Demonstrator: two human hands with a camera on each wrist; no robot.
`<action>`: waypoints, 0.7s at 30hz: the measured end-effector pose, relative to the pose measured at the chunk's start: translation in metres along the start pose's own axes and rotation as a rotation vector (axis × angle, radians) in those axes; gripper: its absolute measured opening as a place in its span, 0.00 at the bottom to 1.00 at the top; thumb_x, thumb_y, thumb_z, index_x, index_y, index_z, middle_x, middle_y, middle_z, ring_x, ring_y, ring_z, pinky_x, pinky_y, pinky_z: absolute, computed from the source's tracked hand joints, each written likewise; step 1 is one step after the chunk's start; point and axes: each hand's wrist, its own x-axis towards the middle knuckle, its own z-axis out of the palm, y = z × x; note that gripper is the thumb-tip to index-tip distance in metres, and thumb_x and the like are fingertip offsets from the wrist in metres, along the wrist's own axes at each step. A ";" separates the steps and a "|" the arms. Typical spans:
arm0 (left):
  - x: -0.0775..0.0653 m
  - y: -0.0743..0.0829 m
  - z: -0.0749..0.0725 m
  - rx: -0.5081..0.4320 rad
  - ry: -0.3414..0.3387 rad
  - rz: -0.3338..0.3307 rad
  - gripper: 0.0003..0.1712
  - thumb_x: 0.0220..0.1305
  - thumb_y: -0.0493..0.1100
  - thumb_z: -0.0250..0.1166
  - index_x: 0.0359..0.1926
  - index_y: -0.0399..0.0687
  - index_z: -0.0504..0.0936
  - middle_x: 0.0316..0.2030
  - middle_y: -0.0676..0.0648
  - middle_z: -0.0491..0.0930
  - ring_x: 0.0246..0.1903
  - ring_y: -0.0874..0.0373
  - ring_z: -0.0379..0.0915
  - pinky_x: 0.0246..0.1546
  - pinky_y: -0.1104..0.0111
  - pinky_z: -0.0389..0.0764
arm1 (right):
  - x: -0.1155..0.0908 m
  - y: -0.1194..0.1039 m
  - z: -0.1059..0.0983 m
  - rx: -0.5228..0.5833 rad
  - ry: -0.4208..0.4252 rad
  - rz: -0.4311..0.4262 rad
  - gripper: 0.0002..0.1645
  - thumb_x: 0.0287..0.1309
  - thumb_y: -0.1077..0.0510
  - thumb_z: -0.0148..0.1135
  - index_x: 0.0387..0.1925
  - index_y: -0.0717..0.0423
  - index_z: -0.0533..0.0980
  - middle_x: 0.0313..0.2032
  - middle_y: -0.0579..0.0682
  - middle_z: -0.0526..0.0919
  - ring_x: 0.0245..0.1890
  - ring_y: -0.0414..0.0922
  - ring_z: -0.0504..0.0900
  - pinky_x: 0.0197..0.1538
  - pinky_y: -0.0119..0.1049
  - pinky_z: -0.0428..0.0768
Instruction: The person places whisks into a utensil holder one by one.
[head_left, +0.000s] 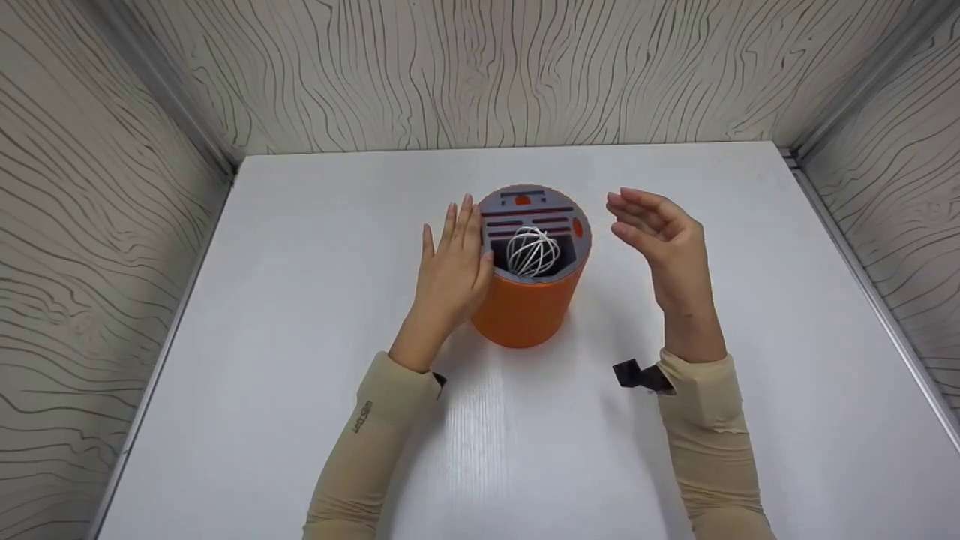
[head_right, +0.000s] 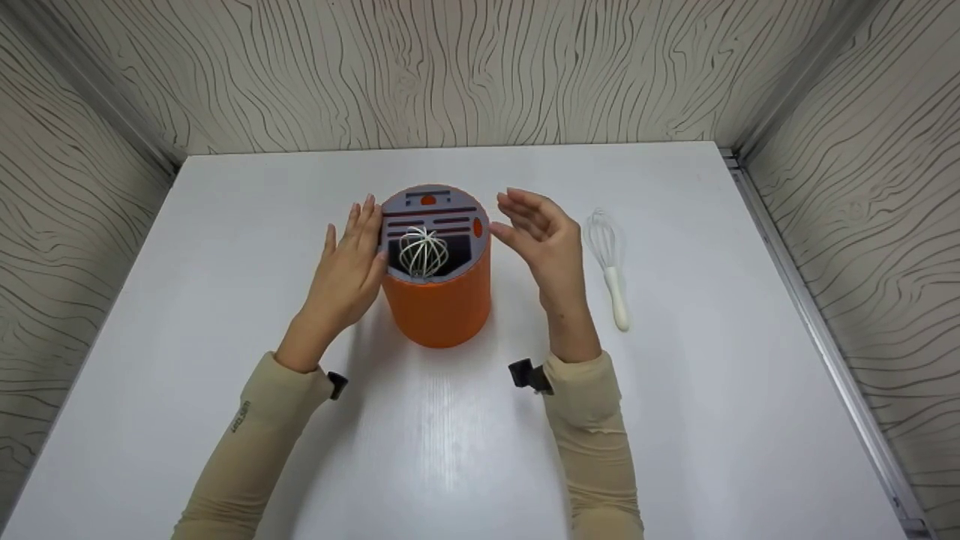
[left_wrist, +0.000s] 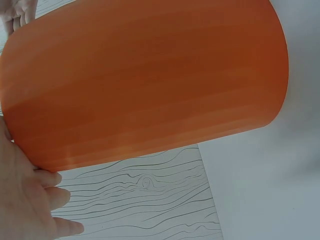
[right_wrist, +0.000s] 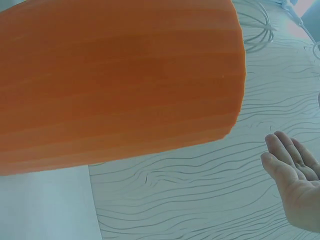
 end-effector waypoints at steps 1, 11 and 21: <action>0.000 0.000 0.000 -0.002 -0.002 0.000 0.35 0.70 0.49 0.40 0.73 0.37 0.48 0.73 0.43 0.44 0.72 0.49 0.36 0.66 0.44 0.40 | 0.000 0.000 -0.002 0.004 0.003 -0.003 0.23 0.51 0.74 0.62 0.52 0.73 0.73 0.46 0.57 0.82 0.50 0.52 0.80 0.51 0.35 0.76; 0.000 0.000 0.000 -0.007 -0.007 0.001 0.35 0.70 0.49 0.39 0.73 0.37 0.48 0.73 0.43 0.44 0.72 0.48 0.36 0.66 0.44 0.41 | -0.003 0.002 -0.025 0.092 0.029 -0.016 0.20 0.53 0.75 0.59 0.51 0.72 0.75 0.46 0.59 0.82 0.49 0.51 0.80 0.52 0.35 0.76; -0.001 -0.001 0.000 -0.012 -0.004 -0.002 0.35 0.70 0.49 0.39 0.73 0.37 0.47 0.73 0.43 0.43 0.72 0.49 0.35 0.66 0.44 0.39 | -0.006 0.012 -0.049 0.223 0.087 0.055 0.19 0.54 0.77 0.57 0.50 0.73 0.74 0.44 0.61 0.82 0.48 0.52 0.81 0.52 0.37 0.76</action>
